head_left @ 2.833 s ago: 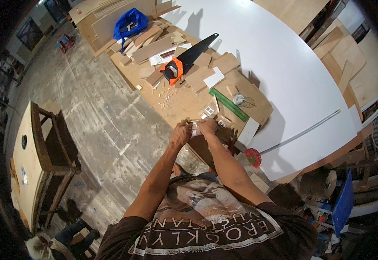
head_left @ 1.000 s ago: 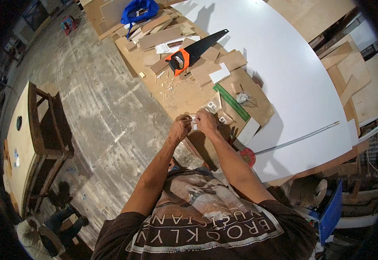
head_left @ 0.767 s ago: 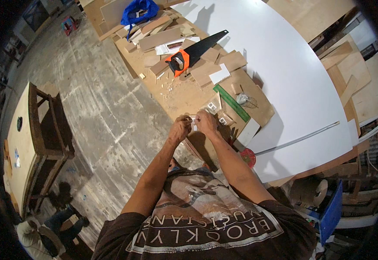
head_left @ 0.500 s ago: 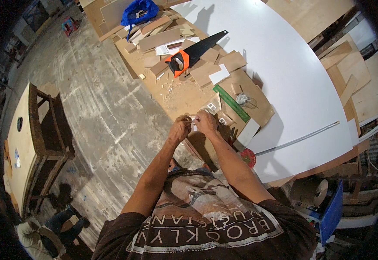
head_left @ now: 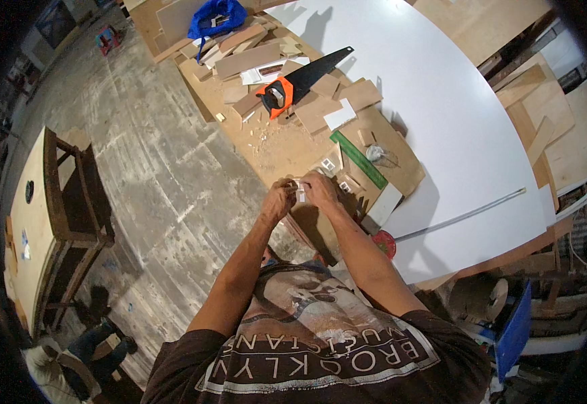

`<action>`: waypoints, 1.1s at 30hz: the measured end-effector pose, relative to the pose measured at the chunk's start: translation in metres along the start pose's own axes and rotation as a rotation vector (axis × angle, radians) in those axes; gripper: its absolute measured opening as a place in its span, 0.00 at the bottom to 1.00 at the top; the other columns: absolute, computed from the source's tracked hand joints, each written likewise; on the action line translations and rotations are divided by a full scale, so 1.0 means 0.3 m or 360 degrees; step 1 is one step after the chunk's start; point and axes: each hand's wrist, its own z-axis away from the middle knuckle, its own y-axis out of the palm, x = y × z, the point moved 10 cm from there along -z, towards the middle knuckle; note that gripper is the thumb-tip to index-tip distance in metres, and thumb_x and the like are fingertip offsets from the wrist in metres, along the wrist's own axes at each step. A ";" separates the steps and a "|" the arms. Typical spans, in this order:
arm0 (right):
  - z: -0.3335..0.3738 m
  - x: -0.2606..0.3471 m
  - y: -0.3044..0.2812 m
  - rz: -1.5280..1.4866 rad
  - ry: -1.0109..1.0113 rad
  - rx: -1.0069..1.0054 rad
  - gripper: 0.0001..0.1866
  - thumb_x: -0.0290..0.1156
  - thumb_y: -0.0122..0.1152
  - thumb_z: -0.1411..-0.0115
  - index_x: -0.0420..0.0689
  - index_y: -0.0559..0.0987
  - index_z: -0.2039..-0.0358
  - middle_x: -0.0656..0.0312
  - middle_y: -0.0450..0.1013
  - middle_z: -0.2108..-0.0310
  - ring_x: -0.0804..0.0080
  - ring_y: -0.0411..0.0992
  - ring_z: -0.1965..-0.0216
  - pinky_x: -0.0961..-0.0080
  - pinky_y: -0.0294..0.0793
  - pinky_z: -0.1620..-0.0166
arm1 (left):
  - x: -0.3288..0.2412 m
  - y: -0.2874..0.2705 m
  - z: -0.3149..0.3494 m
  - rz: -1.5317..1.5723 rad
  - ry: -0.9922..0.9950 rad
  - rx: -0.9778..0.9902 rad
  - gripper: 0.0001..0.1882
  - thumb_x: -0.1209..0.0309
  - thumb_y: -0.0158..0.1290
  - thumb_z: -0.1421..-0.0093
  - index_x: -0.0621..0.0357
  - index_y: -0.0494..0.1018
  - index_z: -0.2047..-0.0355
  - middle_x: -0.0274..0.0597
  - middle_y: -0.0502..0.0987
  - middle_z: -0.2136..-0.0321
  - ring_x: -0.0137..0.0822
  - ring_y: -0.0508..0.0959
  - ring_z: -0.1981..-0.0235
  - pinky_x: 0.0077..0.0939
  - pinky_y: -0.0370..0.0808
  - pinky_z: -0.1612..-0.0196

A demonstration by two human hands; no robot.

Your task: The person assembles small wooden model houses by applying glue to the edges and pressing the pieces together.

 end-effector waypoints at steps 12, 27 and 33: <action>0.001 -0.007 0.018 0.0034 -0.0015 0.0062 0.08 0.27 0.60 0.42 0.41 0.84 0.64 0.51 0.78 0.62 0.49 0.77 0.59 0.58 0.76 0.55 | 0.013 0.008 -0.001 0.0035 0.0016 0.0038 0.14 0.77 0.58 0.50 0.59 0.83 0.62 0.51 0.80 0.57 0.52 0.78 0.54 0.39 0.76 0.47; -0.011 -0.028 0.010 -0.0045 0.0001 0.0039 0.08 0.26 0.60 0.43 0.41 0.84 0.64 0.51 0.79 0.63 0.50 0.77 0.60 0.61 0.77 0.55 | 0.029 0.011 0.003 0.0011 -0.0024 -0.0009 0.13 0.76 0.58 0.49 0.59 0.83 0.61 0.51 0.80 0.55 0.51 0.78 0.54 0.39 0.76 0.47; 0.027 -0.131 -0.040 -0.0337 0.0230 -0.0121 0.06 0.26 0.63 0.44 0.38 0.82 0.66 0.50 0.79 0.67 0.57 0.80 0.63 0.66 0.77 0.59 | -0.002 -0.019 0.007 0.0017 -0.0050 -0.0060 0.11 0.76 0.58 0.49 0.59 0.83 0.64 0.50 0.80 0.57 0.50 0.79 0.57 0.39 0.78 0.53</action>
